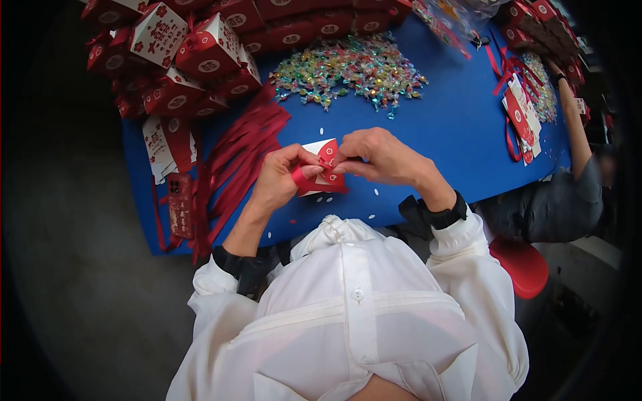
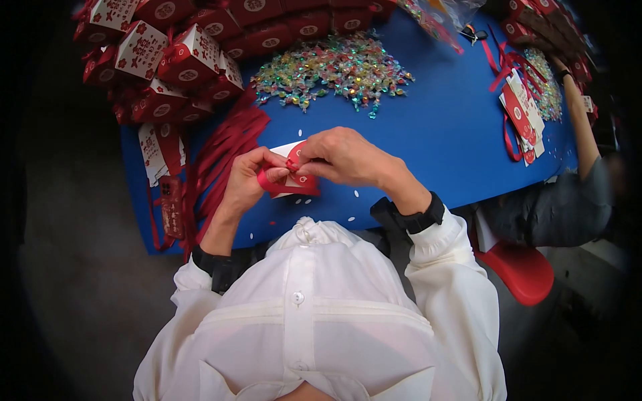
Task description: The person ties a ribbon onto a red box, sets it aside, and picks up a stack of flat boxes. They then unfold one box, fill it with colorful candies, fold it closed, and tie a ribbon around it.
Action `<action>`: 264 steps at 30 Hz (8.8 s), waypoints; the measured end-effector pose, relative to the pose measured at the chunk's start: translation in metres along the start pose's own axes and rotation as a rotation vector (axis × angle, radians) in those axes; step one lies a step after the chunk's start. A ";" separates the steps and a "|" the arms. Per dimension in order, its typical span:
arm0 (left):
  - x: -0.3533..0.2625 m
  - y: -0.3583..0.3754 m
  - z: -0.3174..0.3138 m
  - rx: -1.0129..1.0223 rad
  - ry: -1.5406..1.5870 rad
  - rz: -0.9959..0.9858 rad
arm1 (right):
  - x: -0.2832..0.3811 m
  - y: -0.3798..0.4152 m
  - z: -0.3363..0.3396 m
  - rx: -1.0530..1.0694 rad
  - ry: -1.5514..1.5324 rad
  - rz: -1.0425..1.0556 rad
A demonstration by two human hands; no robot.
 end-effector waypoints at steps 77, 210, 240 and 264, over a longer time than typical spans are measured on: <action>-0.016 0.011 -0.002 -0.322 -0.791 -0.593 | -0.012 -0.006 -0.021 -0.287 0.206 0.220; -0.001 0.022 0.011 -0.075 -0.706 -0.361 | -0.016 -0.015 -0.034 -0.115 -0.107 -0.314; -0.006 0.021 -0.004 -0.199 -0.923 -0.475 | -0.013 -0.010 -0.046 -0.350 -0.126 -0.187; -0.009 0.019 -0.007 -0.154 -1.002 -0.543 | -0.006 -0.010 -0.059 -0.346 0.105 -0.187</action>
Point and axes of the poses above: each hand's wrist, its own y-axis away from the middle knuckle, its own z-axis out of the back of the hand, x = y × z, the point moved 4 cm from there along -y, towards the middle knuckle, and after that the axes turned 8 degrees about -y, right-handed, at the moved point
